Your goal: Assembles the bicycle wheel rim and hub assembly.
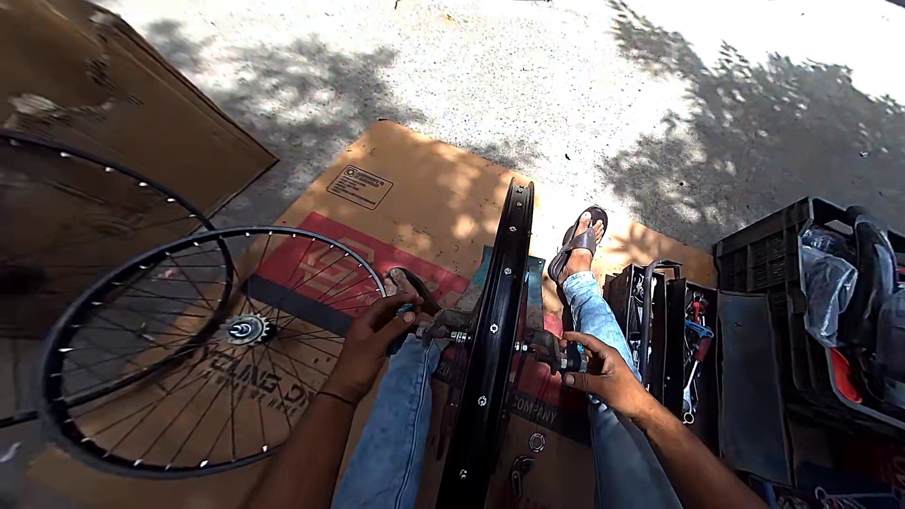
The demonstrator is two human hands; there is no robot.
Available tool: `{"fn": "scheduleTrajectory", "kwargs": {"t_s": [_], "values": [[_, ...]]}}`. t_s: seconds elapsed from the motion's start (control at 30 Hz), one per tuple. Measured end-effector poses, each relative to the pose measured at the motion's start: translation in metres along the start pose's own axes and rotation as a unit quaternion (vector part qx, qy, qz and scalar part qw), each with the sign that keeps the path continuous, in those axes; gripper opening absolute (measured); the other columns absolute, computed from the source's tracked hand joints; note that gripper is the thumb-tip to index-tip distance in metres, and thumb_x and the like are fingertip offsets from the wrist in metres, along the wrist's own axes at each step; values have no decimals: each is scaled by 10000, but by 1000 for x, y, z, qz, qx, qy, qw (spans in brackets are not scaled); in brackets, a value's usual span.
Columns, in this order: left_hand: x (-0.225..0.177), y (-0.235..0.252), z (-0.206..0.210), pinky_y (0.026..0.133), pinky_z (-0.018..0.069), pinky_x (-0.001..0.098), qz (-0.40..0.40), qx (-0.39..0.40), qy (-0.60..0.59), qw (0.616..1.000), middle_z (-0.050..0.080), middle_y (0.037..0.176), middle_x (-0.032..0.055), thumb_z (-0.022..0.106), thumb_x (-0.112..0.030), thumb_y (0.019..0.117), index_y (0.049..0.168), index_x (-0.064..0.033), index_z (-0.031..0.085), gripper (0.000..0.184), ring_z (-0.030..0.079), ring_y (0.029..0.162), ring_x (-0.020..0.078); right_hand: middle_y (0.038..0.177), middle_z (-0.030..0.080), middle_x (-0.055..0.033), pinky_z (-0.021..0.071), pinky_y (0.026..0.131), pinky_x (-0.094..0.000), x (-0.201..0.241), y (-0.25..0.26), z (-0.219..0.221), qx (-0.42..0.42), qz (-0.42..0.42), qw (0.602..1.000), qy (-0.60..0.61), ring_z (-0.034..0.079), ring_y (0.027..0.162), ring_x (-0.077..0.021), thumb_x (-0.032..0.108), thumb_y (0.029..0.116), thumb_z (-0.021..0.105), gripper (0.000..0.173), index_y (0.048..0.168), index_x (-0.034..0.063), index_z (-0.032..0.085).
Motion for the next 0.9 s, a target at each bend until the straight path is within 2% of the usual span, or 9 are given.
{"fn": "scheduleTrajectory", "kwargs": {"t_s": [0.13,0.23,0.33,0.43,0.57,0.67,0.77,0.83,0.9], "values": [[-13,12,-8,792,530,472,-97,-44,172,979,684,948,132,553,-259,1065,1127,-13,690,288,642,839,227,1289,673,-92,602,943,-392,1,1,-4,-40,3,996,-75,690,1103,-216,107,747,896,777,1448,137,559],[-16,23,-2,761,507,550,-279,33,258,924,654,942,212,437,-497,1077,1070,33,663,576,620,811,315,1591,438,-23,438,1172,-419,36,-16,2,-121,-97,956,-250,434,1450,-169,524,714,875,1014,1557,176,431],[-7,29,3,722,538,530,-311,55,261,912,666,920,204,400,-607,1047,1079,17,662,677,646,761,315,1480,542,-137,486,1125,-493,104,-27,51,-145,-279,918,-239,531,1364,-270,787,839,610,1011,1498,33,469],[-7,24,6,730,536,535,-254,36,245,935,669,906,191,486,-603,1024,1050,12,672,643,646,770,307,1428,547,-160,509,1079,-410,135,-38,130,-94,-257,946,-174,563,1291,-203,923,739,545,1214,1494,-21,428],[-28,8,11,933,514,589,-96,30,224,969,680,1159,150,691,-348,981,1316,-83,617,433,653,1066,304,1514,400,-339,472,1116,-445,158,-57,200,-180,-156,958,-159,452,1409,-338,637,628,881,1219,1456,-137,434],[-44,4,13,924,478,638,-72,-12,258,963,675,1085,234,523,-308,1080,1224,-1,659,366,650,1024,389,1503,418,-314,524,1029,-419,176,-35,220,-213,-159,956,-128,492,1365,-317,286,639,871,1024,1461,-128,423],[-49,3,17,958,445,677,-86,-26,307,947,676,1084,280,390,-326,1120,1180,37,678,467,639,1065,450,1504,446,-130,604,772,-343,196,-16,198,-203,-123,970,-55,618,1124,-155,139,670,815,951,1538,95,428],[-42,8,21,935,452,703,-58,-42,361,930,692,1064,268,384,-374,1114,1151,1,703,493,652,1053,459,1257,614,-42,607,697,-324,196,-28,167,-199,-138,969,-57,663,949,-123,142,682,804,892,1501,140,450],[-37,8,28,924,467,702,-37,-51,393,918,715,1056,230,396,-410,1102,1128,-49,727,490,672,1042,437,1027,639,-41,599,627,-306,180,-56,151,-195,-176,960,-101,651,785,-128,160,700,781,894,1490,9,389]]}}
Point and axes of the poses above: each hand's wrist, its own y-axis towards the middle knuckle, its own z-axis out of the palm, x = y × z, the point moved 8 cm from there along y, towards the middle knuckle
